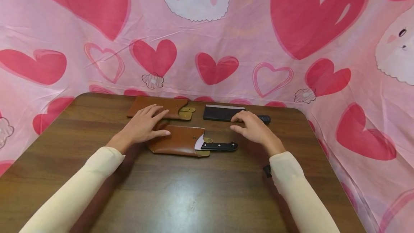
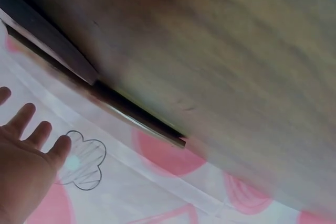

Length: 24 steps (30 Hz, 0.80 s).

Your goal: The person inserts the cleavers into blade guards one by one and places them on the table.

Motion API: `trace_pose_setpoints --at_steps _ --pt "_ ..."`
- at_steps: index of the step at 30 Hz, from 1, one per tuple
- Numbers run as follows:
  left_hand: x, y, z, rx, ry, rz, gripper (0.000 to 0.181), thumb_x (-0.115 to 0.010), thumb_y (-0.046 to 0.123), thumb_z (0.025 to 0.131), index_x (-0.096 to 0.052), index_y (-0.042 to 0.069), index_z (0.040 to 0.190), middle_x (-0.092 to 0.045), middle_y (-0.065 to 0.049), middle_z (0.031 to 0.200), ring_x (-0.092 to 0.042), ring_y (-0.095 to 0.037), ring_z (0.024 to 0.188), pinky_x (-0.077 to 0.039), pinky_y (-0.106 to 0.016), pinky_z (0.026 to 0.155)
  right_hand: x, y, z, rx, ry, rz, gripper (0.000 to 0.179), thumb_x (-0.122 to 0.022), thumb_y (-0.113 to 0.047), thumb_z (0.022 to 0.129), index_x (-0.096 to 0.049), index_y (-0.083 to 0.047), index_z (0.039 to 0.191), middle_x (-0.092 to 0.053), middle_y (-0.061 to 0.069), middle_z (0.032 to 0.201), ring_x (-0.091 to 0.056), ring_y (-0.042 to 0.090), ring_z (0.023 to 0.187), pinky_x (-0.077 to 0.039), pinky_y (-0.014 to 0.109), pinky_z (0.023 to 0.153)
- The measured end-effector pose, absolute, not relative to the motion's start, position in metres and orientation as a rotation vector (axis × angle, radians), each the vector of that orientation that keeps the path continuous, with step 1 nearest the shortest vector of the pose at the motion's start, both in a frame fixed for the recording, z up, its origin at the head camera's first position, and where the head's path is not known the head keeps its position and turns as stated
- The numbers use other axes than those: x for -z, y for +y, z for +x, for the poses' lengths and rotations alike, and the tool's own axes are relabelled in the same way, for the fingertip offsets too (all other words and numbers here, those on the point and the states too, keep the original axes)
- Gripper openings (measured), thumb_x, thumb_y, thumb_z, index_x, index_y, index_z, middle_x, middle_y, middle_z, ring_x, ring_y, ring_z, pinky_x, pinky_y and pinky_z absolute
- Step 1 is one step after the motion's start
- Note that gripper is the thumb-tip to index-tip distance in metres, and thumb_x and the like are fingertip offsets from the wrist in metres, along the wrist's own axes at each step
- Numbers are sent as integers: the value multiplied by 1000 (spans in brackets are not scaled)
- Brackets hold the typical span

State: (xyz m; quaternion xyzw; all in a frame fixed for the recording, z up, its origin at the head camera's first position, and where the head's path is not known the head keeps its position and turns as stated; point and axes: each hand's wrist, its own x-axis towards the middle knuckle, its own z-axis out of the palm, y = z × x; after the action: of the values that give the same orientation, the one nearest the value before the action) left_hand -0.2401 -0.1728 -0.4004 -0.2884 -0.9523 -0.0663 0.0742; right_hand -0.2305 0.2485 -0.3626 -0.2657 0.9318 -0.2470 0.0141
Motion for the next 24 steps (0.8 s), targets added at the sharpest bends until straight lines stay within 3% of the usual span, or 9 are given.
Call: trace_pose_setpoints --at_steps 17,24 --pt "400 -181 -266 235 -2881 -847 91 -64 69 87 -43 12 155 -38 -19 157 -27 -40 147 -21 -60 116 371 275 -252 716 3007 -814 38 -73 -20 95 -65 3 124 -62 21 125 -53 40 120 -38 59 104" --pt "401 -188 -277 316 -2899 -849 96 -67 71 84 -43 11 155 -37 -17 158 -26 -40 148 -20 -61 116 373 286 -258 718 3020 -763 45 -74 -27 94 -63 3 126 -64 21 124 -56 39 119 -40 59 104"
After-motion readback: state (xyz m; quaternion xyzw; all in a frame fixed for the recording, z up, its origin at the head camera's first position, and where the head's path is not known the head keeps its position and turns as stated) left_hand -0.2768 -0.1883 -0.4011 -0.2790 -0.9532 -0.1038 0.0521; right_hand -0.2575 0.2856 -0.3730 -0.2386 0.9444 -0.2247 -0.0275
